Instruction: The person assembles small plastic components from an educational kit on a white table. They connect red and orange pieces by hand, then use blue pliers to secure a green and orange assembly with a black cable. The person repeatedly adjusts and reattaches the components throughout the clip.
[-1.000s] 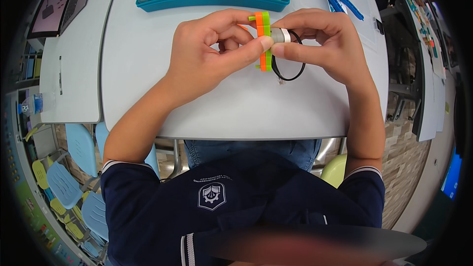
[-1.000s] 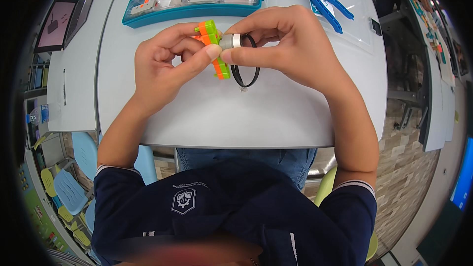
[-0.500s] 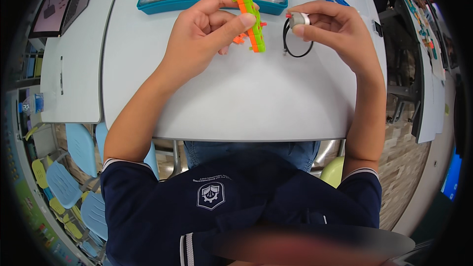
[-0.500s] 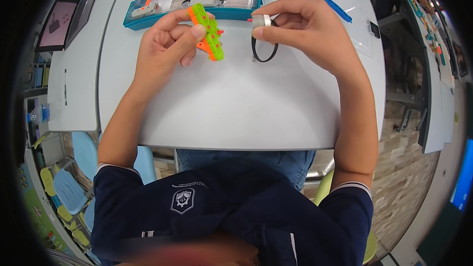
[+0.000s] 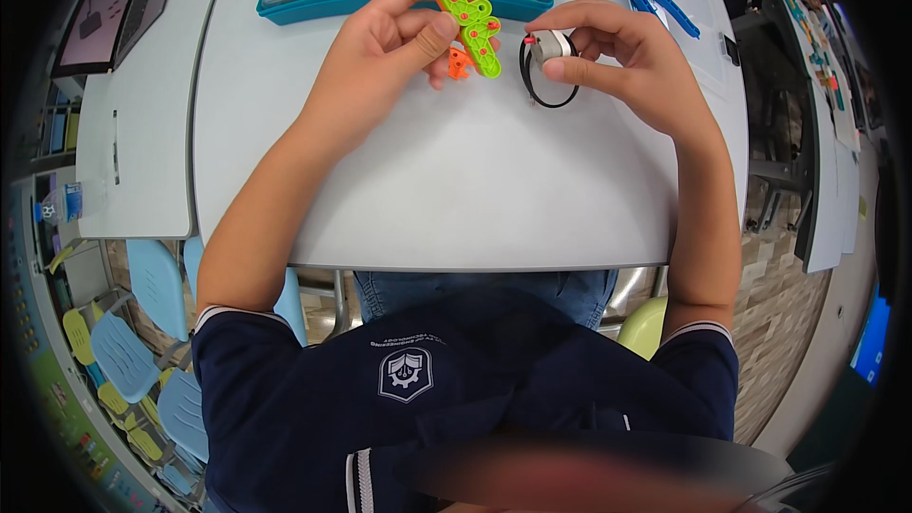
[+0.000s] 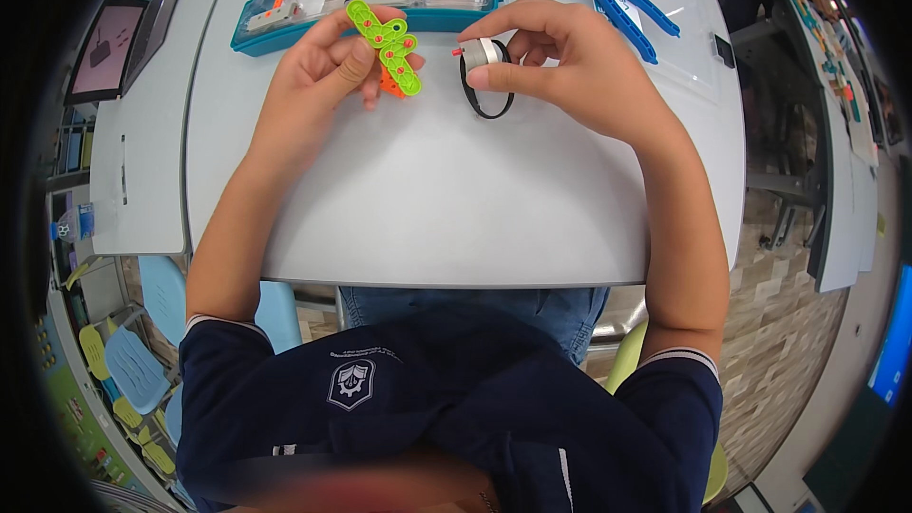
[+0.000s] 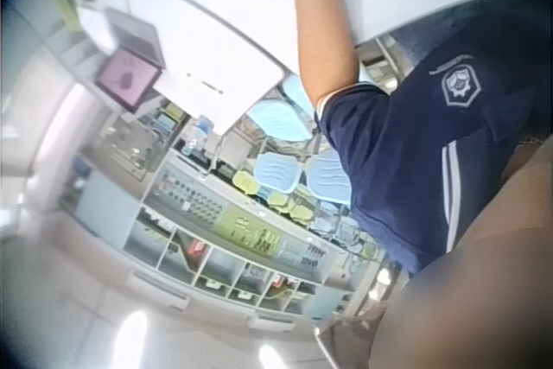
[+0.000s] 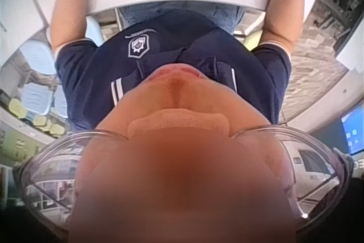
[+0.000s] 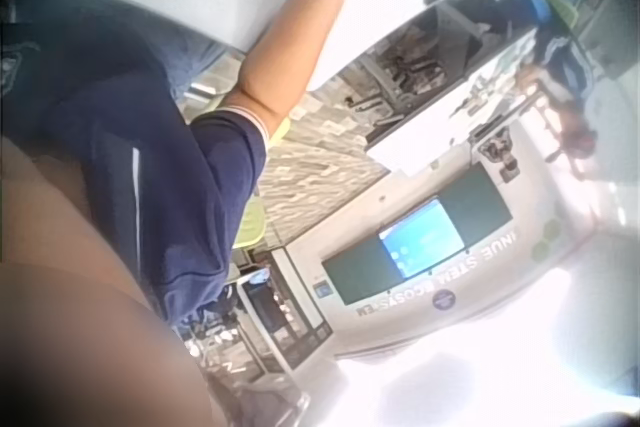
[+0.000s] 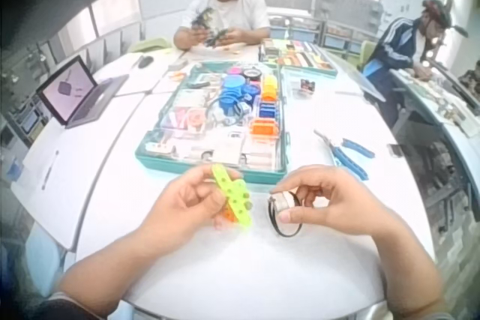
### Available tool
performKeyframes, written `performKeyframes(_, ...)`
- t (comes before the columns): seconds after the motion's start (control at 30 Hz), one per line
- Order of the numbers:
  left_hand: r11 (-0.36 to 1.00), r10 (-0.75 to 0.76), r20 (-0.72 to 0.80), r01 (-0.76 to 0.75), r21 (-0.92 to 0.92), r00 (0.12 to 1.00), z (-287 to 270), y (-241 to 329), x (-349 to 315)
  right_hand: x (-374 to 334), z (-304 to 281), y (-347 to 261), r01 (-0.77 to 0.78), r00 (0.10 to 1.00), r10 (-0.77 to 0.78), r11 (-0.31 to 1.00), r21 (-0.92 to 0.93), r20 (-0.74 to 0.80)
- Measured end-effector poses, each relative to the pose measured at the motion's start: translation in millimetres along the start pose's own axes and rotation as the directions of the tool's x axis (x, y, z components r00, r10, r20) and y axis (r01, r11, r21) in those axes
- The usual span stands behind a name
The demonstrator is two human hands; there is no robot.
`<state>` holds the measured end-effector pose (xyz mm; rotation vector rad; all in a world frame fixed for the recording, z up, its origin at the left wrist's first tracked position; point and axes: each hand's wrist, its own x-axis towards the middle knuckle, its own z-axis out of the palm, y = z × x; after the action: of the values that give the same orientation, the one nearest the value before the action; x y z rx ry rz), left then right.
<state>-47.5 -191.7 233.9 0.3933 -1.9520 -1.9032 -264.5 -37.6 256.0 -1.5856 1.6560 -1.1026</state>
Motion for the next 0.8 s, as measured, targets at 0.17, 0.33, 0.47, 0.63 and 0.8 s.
performKeyframes(0.17, 0.905, -0.154, 0.14, 0.196, -0.378, 0.978, 5, 11, -4, 2, -2, -3, -0.096, 0.995, 0.09, 0.983, 0.156, 0.045)
performKeyframes(0.33, 0.703, -0.207, 0.307, 0.359, -0.614, 0.929, 1, 16, -3, 2, 2, -4, -0.124, 0.992, 0.117, 0.956, 0.265, 0.04)
performKeyframes(0.47, 0.939, -0.255, 0.041, 0.258, -0.229, 0.966, 5, 13, -5, 2, 8, -4, -0.156, 0.988, 0.148, 0.922, 0.354, 0.051)
performKeyframes(0.63, 0.989, -0.145, -0.126, 0.143, -0.023, 0.981, 20, 17, -11, 3, 19, -5, -0.099, 0.995, 0.081, 0.87, 0.483, 0.059)
performKeyframes(0.8, 0.984, -0.158, -0.068, 0.151, -0.092, 0.985, 22, 24, -14, 4, 32, 0, 0.042, 0.997, -0.068, 0.86, 0.508, 0.034)
